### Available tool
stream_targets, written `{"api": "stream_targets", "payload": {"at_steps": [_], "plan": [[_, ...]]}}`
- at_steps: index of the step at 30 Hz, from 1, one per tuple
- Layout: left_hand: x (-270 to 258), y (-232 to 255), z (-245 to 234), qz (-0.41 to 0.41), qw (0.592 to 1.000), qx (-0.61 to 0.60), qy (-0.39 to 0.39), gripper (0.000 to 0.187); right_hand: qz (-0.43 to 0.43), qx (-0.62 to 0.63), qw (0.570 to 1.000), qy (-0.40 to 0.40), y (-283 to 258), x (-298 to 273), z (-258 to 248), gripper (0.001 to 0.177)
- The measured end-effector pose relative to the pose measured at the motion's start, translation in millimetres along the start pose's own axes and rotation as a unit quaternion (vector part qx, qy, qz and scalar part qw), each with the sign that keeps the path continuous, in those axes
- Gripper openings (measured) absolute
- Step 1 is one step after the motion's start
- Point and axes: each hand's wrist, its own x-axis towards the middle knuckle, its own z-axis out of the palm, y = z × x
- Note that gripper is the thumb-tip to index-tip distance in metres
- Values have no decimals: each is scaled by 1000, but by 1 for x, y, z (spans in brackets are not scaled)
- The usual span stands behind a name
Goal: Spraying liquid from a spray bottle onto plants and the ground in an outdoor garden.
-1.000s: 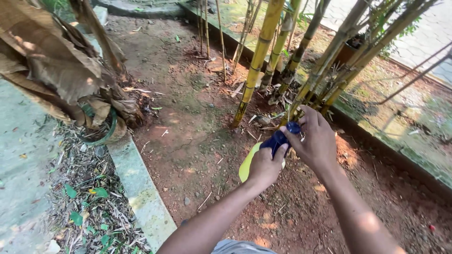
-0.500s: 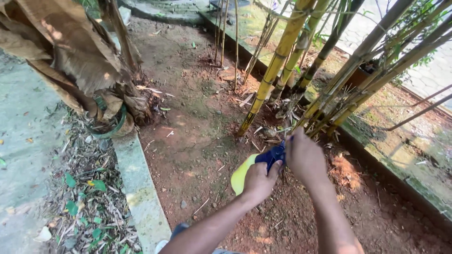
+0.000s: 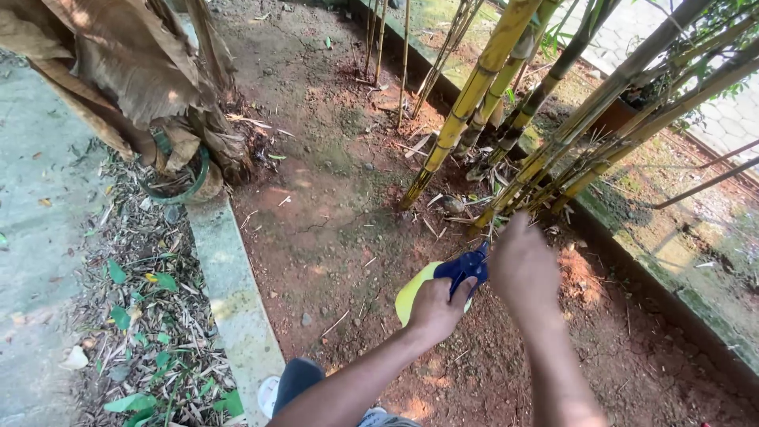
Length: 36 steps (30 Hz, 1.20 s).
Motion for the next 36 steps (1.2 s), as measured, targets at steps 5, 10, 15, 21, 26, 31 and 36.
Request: {"api": "stream_targets", "payload": {"at_steps": [5,10,15,21,26,31,36], "plan": [[-7,-13,1,13,1000,-17,13,44,-6,52,995,-84,-10,-16,8,33],[-15,-23,4,-97,992,-38,-68,41,1,71,991,-116,-1,3,-50,29],[-11,-33,15,17,998,-49,36,32,-29,90,992,80,2,-21,34,20],[-20,-46,11,-8,999,-41,23,26,-33,127,984,-121,-9,-41,35,27],[-19,-37,15,-34,999,16,-7,49,-93,126,988,18,20,-9,-32,23],[-7,-30,18,0,999,27,-23,48,7,98,995,-32,0,-27,9,21],[-17,-47,17,22,998,55,3,36,-15,155,982,-104,1,-47,53,31]]}}
